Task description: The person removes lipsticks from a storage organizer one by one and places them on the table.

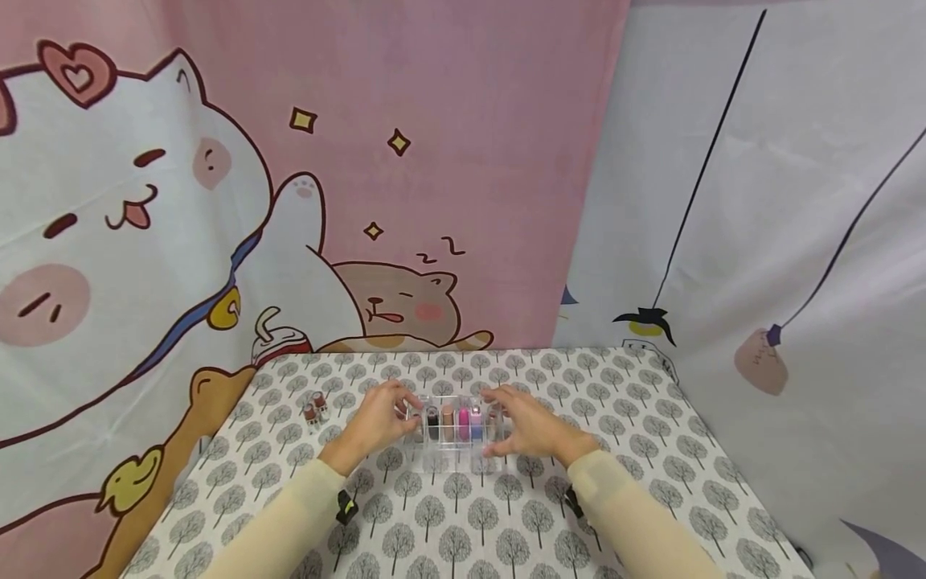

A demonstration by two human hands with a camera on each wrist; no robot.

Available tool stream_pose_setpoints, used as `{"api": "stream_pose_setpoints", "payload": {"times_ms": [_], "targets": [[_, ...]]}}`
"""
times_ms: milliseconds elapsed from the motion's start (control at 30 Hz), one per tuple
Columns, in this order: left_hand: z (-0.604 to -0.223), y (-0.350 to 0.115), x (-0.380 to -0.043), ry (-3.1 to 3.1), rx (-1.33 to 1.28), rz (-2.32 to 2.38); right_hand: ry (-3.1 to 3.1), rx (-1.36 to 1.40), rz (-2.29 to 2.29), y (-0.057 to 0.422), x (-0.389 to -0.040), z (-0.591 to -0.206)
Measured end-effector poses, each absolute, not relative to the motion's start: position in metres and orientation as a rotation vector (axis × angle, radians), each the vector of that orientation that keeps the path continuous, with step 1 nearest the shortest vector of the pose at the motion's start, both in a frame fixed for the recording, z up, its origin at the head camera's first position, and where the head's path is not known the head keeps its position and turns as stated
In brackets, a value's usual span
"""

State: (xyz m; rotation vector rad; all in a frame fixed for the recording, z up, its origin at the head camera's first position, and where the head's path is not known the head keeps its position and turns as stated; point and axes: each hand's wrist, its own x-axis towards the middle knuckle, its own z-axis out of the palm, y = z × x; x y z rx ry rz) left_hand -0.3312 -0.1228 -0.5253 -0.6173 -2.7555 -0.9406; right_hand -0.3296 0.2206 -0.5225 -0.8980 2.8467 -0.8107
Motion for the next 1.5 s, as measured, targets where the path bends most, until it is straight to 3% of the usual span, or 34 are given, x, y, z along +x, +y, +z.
{"api": "stream_pose_setpoints", "payload": {"times_ms": [867, 1500], "targets": [[-0.521, -0.13, -0.343, -2.679, -0.709, -0.92, 2.849, -0.885, -0.815, 0.22, -0.331, -0.523], [-0.521, -0.134, -0.337, -2.546, -0.66, -1.162, 2.833, -0.903, -0.869, 0.222, -0.331, -0.528]]}}
